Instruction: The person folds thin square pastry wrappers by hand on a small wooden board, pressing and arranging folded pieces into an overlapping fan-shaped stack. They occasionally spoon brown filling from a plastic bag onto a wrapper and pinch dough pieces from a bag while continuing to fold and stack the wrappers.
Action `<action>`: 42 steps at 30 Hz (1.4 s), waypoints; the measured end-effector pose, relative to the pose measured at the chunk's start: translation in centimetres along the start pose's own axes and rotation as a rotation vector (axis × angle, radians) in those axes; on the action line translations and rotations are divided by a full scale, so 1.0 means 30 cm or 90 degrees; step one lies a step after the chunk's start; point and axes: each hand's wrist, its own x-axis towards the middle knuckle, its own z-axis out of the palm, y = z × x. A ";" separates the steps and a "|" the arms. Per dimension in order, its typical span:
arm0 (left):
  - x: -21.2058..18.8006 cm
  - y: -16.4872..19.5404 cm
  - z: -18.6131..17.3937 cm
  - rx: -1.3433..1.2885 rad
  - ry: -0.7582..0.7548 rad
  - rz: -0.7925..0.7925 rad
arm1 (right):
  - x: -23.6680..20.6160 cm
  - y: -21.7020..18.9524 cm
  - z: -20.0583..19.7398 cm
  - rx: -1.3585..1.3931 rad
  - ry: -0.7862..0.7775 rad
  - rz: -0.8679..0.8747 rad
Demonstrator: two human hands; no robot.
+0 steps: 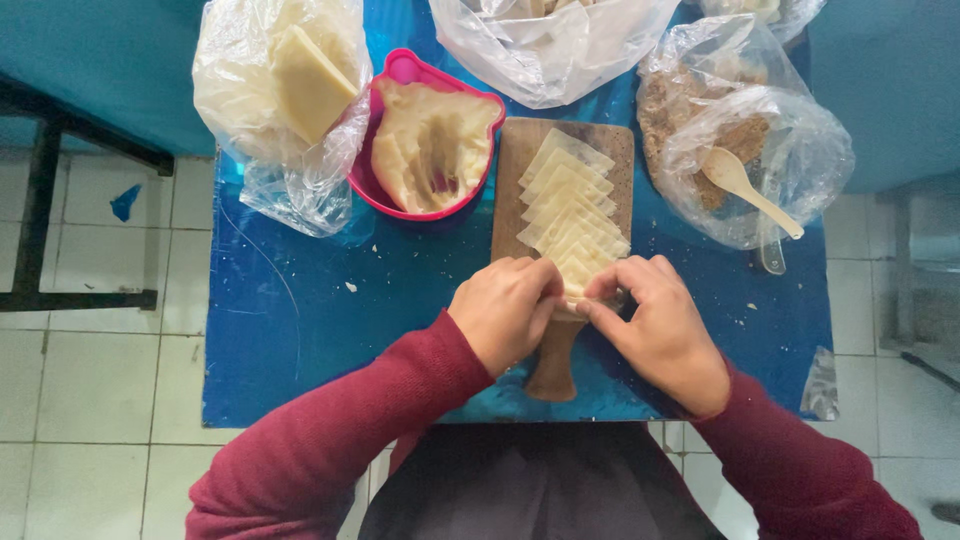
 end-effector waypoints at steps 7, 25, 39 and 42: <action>-0.005 0.000 -0.005 0.080 0.003 0.167 | -0.047 -0.068 0.001 -0.169 0.055 -0.163; 0.004 -0.013 0.000 0.136 0.029 0.195 | 0.006 -0.032 -0.013 -0.084 0.035 -0.116; -0.002 -0.022 0.024 0.173 0.008 0.182 | -0.018 -0.076 -0.007 -0.221 0.069 -0.171; -0.003 -0.019 0.023 0.139 -0.002 0.166 | -0.014 -0.064 -0.012 -0.186 0.048 -0.165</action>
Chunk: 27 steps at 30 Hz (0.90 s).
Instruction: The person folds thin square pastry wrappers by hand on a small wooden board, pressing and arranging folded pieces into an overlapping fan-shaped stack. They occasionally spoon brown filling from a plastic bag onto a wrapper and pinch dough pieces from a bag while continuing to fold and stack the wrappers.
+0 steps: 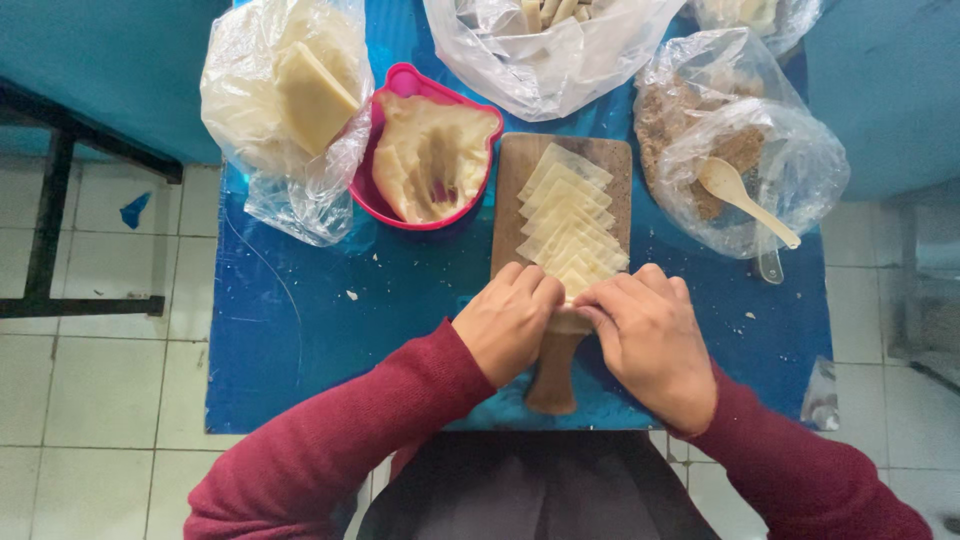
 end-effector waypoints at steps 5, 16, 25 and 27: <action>0.010 -0.007 -0.017 -0.094 0.043 -0.025 | 0.023 0.028 0.002 0.065 -0.018 0.059; 0.005 -0.007 -0.021 -0.101 0.032 -0.001 | 0.011 -0.009 -0.011 -0.014 0.007 -0.011; 0.012 -0.009 -0.007 -0.033 0.029 0.007 | 0.022 -0.003 -0.007 -0.049 0.022 -0.021; 0.013 -0.009 -0.013 -0.041 0.023 0.006 | 0.017 -0.007 -0.007 -0.045 0.030 -0.046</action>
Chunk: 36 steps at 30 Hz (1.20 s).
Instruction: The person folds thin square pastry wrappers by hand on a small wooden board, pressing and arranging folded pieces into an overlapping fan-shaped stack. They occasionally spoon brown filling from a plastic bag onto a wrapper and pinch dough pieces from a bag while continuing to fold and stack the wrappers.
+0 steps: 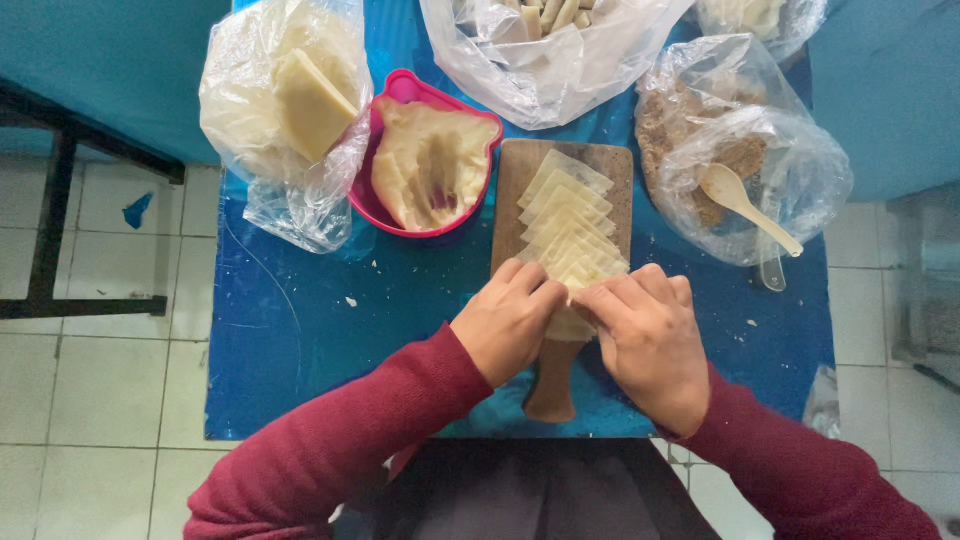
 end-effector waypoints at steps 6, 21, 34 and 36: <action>0.001 0.013 -0.022 -0.088 0.019 -0.046 | -0.016 -0.024 -0.006 -0.111 0.006 -0.042; 0.006 -0.009 -0.027 -0.127 0.038 -0.074 | 0.023 0.133 0.002 0.329 -0.084 0.260; 0.098 0.065 -0.087 -0.375 0.065 -0.078 | -0.034 0.182 -0.081 0.607 -0.106 0.355; 0.132 0.058 -0.116 -0.280 0.148 -0.022 | -0.063 0.197 -0.127 0.343 0.026 0.310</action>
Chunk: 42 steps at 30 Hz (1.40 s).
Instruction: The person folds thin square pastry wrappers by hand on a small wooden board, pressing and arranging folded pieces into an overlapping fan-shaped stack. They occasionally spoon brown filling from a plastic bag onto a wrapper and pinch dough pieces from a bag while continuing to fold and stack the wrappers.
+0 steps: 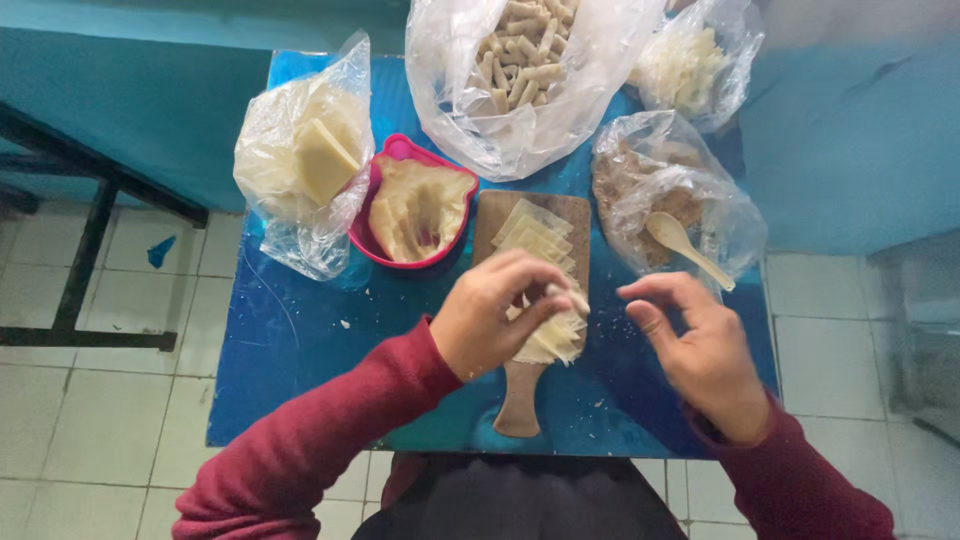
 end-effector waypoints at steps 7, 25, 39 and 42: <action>0.376 -0.129 -0.136 0.353 0.273 0.174 | 0.038 0.117 -0.097 -0.546 0.262 -0.166; -0.193 -0.037 0.047 0.343 0.031 -0.184 | 0.206 0.243 -0.071 0.122 0.143 0.040; -0.201 -0.022 0.108 0.415 0.040 -0.181 | 0.218 0.332 -0.023 0.334 0.227 0.116; -0.207 -0.012 0.104 0.410 0.047 -0.182 | 0.195 0.350 -0.056 0.361 0.244 0.111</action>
